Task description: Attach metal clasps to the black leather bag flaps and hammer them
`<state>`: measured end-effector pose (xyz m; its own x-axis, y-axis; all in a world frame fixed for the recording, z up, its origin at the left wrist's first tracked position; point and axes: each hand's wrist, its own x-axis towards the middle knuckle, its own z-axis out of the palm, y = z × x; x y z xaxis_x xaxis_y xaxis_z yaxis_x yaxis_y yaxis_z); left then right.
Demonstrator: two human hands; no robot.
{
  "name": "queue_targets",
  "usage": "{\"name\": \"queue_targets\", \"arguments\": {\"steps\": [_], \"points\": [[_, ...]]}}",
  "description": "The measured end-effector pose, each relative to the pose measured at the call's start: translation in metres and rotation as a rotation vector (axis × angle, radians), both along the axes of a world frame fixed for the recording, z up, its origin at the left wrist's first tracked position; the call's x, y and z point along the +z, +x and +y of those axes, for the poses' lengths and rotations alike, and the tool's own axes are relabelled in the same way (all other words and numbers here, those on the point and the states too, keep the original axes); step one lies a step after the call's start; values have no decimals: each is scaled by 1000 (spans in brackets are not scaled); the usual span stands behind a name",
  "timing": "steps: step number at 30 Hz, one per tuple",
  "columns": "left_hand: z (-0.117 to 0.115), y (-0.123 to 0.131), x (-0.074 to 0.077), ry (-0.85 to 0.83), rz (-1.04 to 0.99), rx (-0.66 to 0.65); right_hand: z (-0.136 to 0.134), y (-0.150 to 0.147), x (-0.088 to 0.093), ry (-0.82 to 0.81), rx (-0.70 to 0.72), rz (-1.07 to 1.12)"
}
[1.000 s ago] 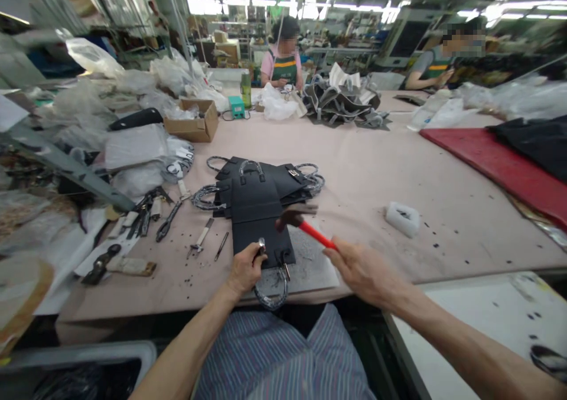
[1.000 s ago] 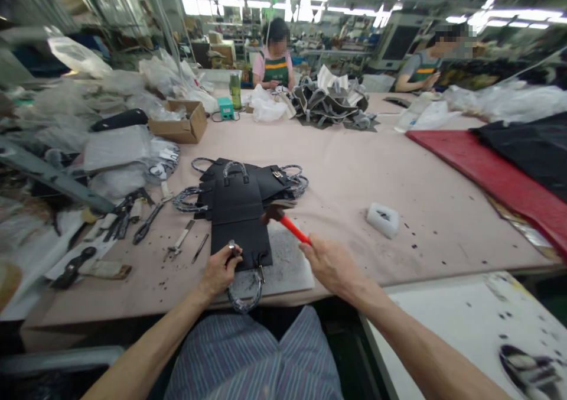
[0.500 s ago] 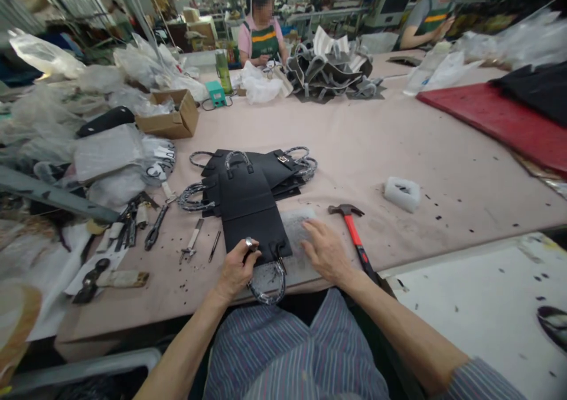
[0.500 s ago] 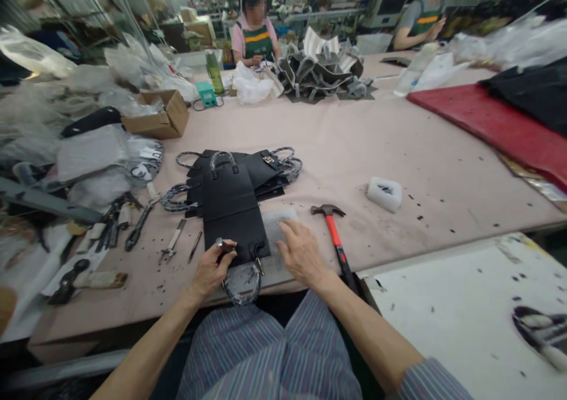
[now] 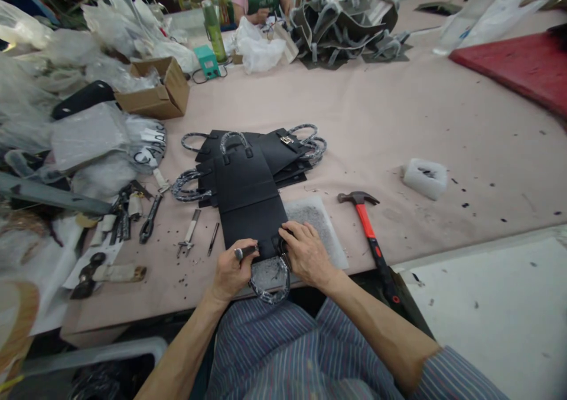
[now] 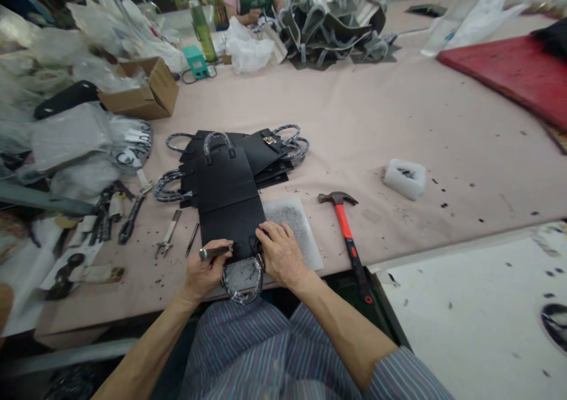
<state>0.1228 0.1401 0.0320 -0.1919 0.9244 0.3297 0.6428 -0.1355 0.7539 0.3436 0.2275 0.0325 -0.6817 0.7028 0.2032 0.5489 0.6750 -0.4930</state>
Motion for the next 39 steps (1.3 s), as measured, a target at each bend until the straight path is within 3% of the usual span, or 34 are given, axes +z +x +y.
{"name": "queue_targets", "arguments": {"steps": [4, 9, 10, 13, 15, 19, 21, 25, 27, 32, 39], "points": [[0, 0, 4, -43, -57, 140, 0, -1, 1, -16, 3, -7], [0, 0, 7, 44, 16, -164, 1, 0, 2, -30, 4, -20], [0, 1, 7, 53, 12, -146, 1, 0, 3, -35, 3, -22], [-1, 2, 4, 19, -90, 72, 2, 0, 4, -48, 4, -17], [-3, 1, 1, -18, -140, 115, 2, -1, 4, -52, 3, -16], [-6, 0, -2, 18, -53, -83, 2, -1, 5, -59, 0, -26], [-5, 2, -3, 34, -33, -108, 2, 0, 5, -65, 7, -29], [0, 6, -4, 1, -346, 230, 1, -1, 5, -64, 11, -24], [2, 6, -4, -20, -480, 286, 1, -1, 5, -57, 5, -16], [0, 4, -2, -49, -412, 138, 2, -2, 4, -42, 3, -14], [0, 7, -3, -23, -269, 109, 2, -1, 5, -51, -1, -20]]}}
